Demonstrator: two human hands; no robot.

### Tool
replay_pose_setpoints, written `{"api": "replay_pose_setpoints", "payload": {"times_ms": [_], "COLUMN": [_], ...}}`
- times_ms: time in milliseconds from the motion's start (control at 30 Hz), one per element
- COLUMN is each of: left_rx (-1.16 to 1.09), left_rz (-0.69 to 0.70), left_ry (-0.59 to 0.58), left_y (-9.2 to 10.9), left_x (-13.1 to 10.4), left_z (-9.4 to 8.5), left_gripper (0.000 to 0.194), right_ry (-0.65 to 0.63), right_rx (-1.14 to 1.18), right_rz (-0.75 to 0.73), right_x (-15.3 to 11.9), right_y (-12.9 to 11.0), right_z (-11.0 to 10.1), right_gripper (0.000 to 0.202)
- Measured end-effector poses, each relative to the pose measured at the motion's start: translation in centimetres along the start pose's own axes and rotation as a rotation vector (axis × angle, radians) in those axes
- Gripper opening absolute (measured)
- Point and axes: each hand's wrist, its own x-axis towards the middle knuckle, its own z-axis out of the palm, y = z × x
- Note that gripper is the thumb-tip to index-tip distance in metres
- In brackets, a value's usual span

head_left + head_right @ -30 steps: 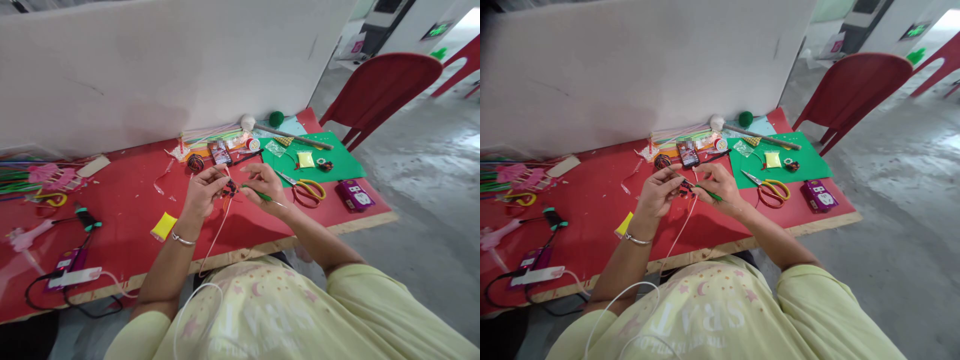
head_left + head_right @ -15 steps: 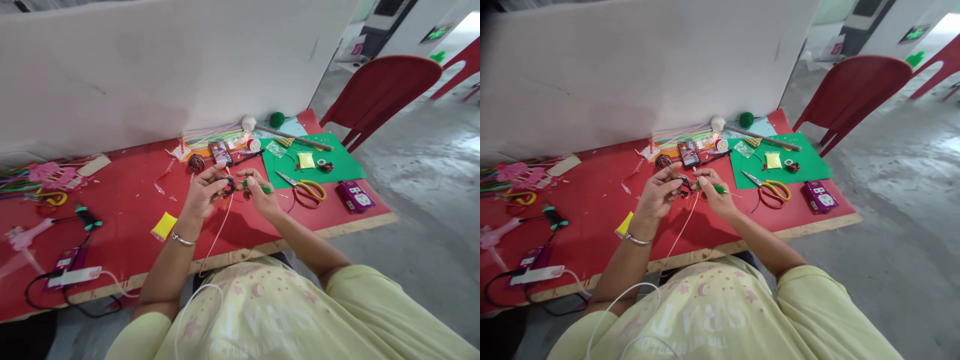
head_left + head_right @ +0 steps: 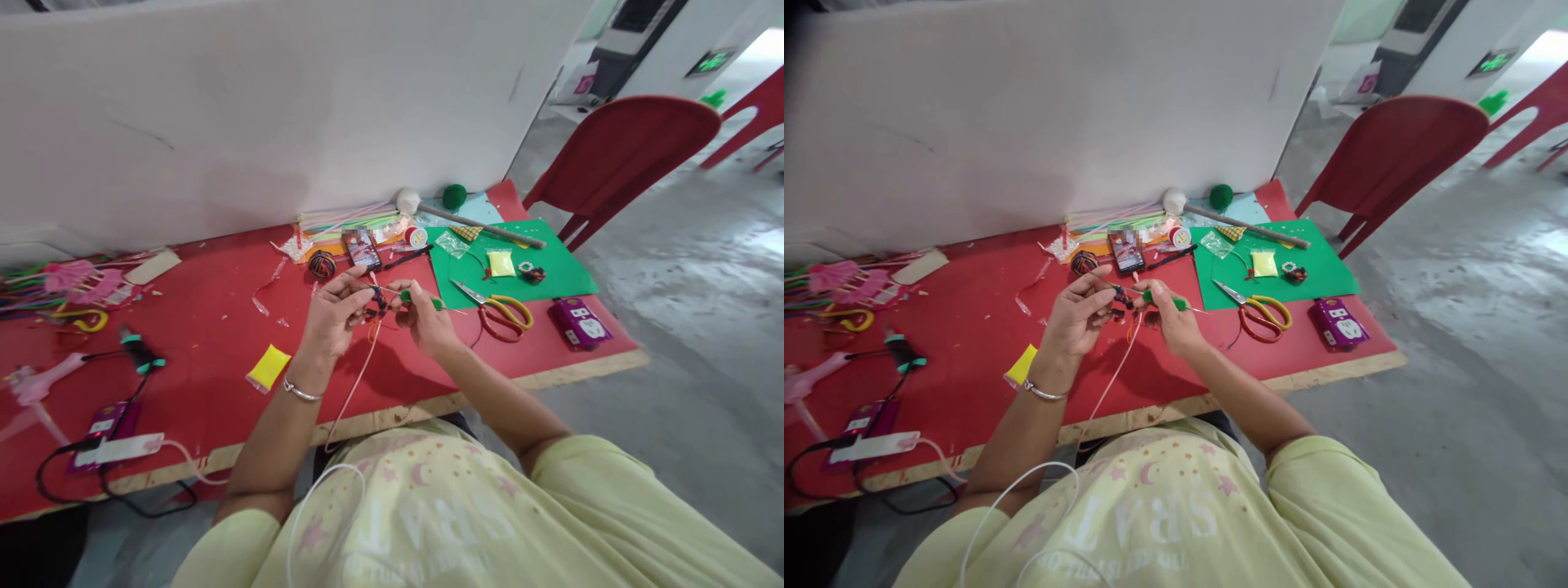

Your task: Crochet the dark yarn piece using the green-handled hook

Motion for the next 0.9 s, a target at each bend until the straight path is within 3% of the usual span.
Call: {"api": "replay_pose_setpoints", "payload": {"times_ms": [900], "left_rx": [0.003], "left_rz": [0.073], "left_ry": [0.027], "left_y": [-0.73], "left_x": [0.2], "left_z": [-0.03], "left_gripper": [0.048], "right_ry": [-0.011], "right_rx": [0.065], "right_rz": [0.035], "right_x": [-0.08], "right_y": [-0.64], "right_z": [-0.45], "right_gripper": [0.037]}}
